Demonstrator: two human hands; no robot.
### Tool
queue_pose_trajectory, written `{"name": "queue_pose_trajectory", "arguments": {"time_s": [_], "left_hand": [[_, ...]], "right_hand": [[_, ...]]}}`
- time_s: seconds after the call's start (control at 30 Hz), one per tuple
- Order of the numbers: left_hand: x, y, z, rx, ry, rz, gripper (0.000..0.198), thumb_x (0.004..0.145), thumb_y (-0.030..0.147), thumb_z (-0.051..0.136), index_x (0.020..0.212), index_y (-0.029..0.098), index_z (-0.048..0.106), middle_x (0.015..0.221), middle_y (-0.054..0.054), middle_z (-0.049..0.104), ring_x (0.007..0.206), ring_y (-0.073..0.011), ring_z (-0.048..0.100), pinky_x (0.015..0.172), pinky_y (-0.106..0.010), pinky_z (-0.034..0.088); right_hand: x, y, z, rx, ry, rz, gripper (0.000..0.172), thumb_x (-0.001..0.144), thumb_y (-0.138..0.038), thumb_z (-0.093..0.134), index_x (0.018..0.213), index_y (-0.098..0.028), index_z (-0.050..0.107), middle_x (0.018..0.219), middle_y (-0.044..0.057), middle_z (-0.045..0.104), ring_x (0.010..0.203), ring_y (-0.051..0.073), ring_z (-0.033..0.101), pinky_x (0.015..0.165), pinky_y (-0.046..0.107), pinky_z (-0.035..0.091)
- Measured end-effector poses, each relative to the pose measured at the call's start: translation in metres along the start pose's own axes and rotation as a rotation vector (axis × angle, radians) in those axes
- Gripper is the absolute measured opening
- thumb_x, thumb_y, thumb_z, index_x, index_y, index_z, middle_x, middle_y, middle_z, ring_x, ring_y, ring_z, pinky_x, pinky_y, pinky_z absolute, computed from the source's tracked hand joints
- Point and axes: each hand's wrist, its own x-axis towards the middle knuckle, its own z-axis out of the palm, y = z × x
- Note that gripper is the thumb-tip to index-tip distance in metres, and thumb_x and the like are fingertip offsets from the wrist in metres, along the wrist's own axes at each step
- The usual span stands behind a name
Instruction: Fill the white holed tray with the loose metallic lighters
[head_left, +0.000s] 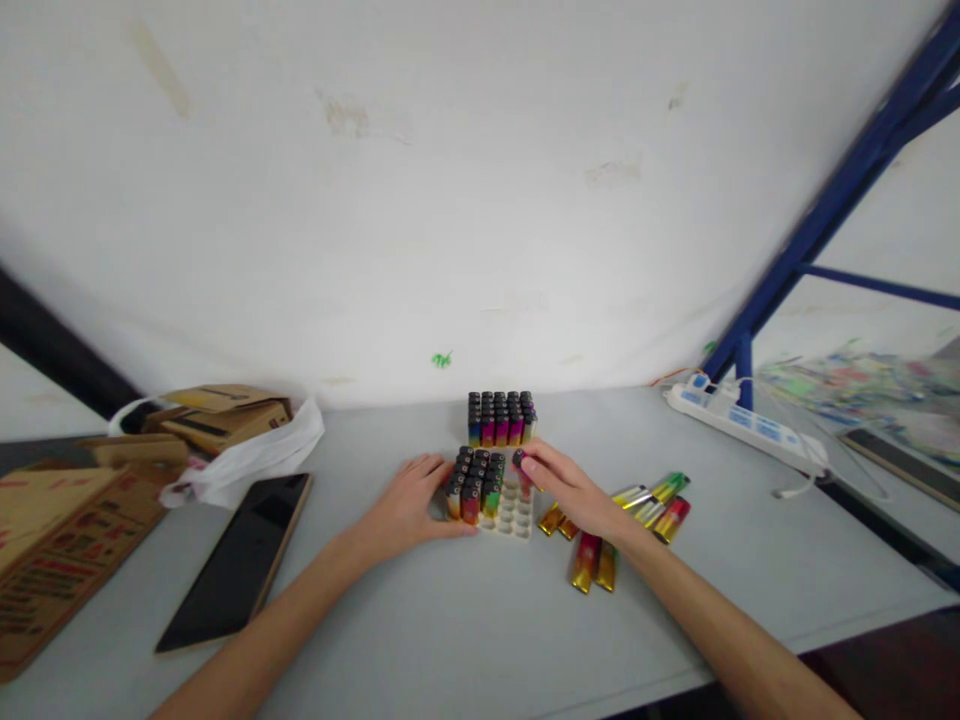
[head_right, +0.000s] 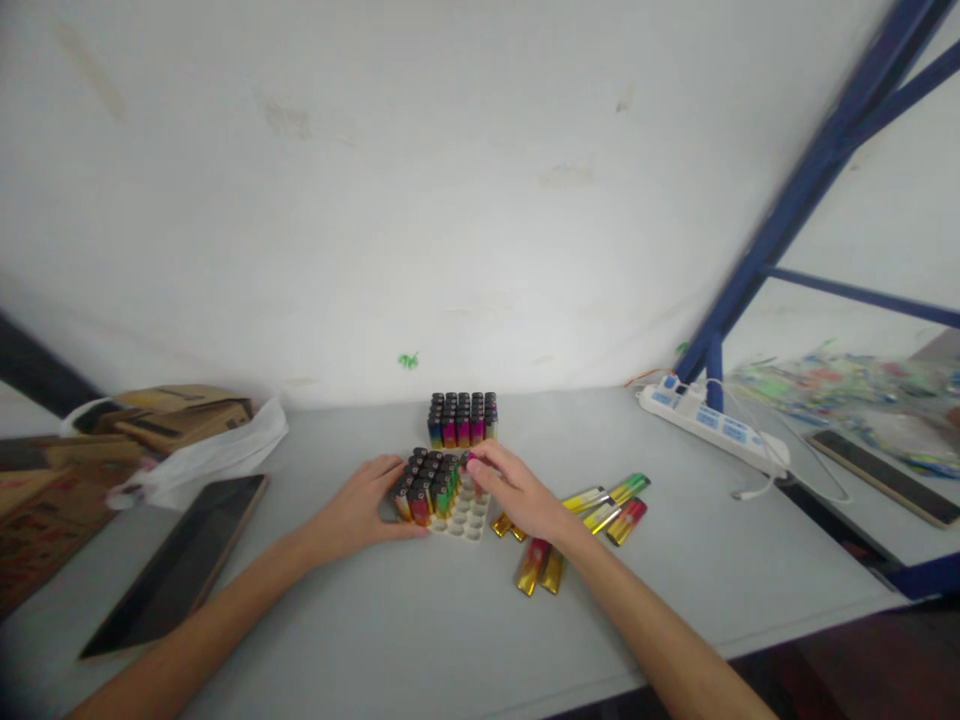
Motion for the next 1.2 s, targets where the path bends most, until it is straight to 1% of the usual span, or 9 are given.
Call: {"name": "queue_pose_trajectory", "arguments": {"time_s": [0.07,0.13,0.23,0.3,0.5,0.73,0.87,1.03,1.2], "left_hand": [[0.0,0.0,0.001,0.002,0.001,0.002,0.073,0.071,0.078,0.087,0.118,0.023,0.074,0.12,-0.011,0.076,0.114,-0.0372,0.07,0.105,-0.049,0.054],[0.0,-0.001,0.001,0.001,0.001,0.004,0.072,0.071,0.077,0.087,0.117,0.023,0.074,0.119,-0.011,0.076,0.114,-0.0368,0.07,0.104,-0.048,0.054],[0.0,0.0,0.001,0.011,0.0,0.002,0.071,0.071,0.077,0.088,0.114,0.023,0.074,0.119,-0.011,0.076,0.113,-0.0371,0.07,0.103,-0.048,0.054],[0.0,0.0,0.001,0.034,-0.004,-0.004,0.071,0.07,0.076,0.09,0.113,0.023,0.074,0.119,-0.011,0.075,0.114,-0.0377,0.07,0.102,-0.048,0.055],[0.0,0.0,0.001,0.028,-0.014,0.003,0.072,0.071,0.075,0.09,0.118,0.023,0.073,0.121,-0.012,0.075,0.115,-0.0376,0.07,0.103,-0.048,0.054],[0.0,0.001,-0.001,0.011,-0.032,0.002,0.071,0.072,0.073,0.09,0.117,0.021,0.072,0.122,-0.012,0.074,0.118,-0.0383,0.068,0.106,-0.05,0.052],[0.0,0.001,-0.001,0.003,-0.018,0.01,0.069,0.073,0.072,0.09,0.115,0.022,0.072,0.118,-0.011,0.074,0.113,-0.0366,0.069,0.103,-0.048,0.053],[0.001,0.001,-0.001,-0.005,-0.037,0.0,0.068,0.073,0.069,0.091,0.116,0.02,0.071,0.121,-0.012,0.074,0.117,-0.0375,0.068,0.106,-0.049,0.052],[0.001,-0.001,0.0,0.02,-0.036,-0.011,0.069,0.072,0.07,0.092,0.115,0.02,0.071,0.12,-0.012,0.074,0.116,-0.0382,0.069,0.104,-0.05,0.053]], "right_hand": [[-0.002,-0.002,0.0,-0.154,-0.007,-0.109,0.038,0.103,-0.061,0.065,0.097,-0.024,0.071,0.103,0.007,0.062,0.101,0.025,0.058,0.094,0.039,0.047],[-0.003,-0.003,0.001,-0.269,-0.014,-0.158,0.029,0.101,-0.054,0.072,0.097,-0.025,0.073,0.097,0.007,0.063,0.093,0.025,0.059,0.088,0.038,0.047],[-0.006,-0.003,0.003,-0.315,-0.045,-0.095,0.026,0.103,-0.049,0.07,0.094,-0.026,0.071,0.074,0.001,0.062,0.068,0.021,0.054,0.072,0.034,0.043],[-0.008,-0.001,0.006,-0.304,-0.072,-0.045,0.027,0.104,-0.049,0.069,0.091,-0.025,0.069,0.073,0.001,0.065,0.065,0.019,0.054,0.068,0.032,0.041],[-0.01,0.005,0.013,-0.386,-0.115,-0.053,0.032,0.103,-0.054,0.07,0.091,-0.026,0.062,0.076,0.001,0.066,0.066,0.019,0.056,0.066,0.03,0.036],[-0.011,0.007,0.022,-0.475,-0.101,-0.185,0.034,0.108,-0.058,0.061,0.097,-0.026,0.061,0.082,0.003,0.067,0.071,0.021,0.059,0.067,0.03,0.038],[-0.009,0.007,0.026,-0.612,-0.162,-0.251,0.032,0.113,-0.054,0.053,0.105,-0.024,0.063,0.087,0.006,0.071,0.074,0.022,0.063,0.068,0.03,0.04],[-0.007,0.001,0.023,-0.813,-0.22,-0.231,0.031,0.112,-0.05,0.057,0.115,-0.02,0.065,0.084,0.006,0.073,0.072,0.022,0.066,0.066,0.029,0.04],[-0.007,-0.003,0.021,-0.918,-0.268,-0.199,0.031,0.111,-0.049,0.06,0.114,-0.019,0.068,0.08,0.004,0.074,0.069,0.02,0.067,0.064,0.028,0.038]]}}
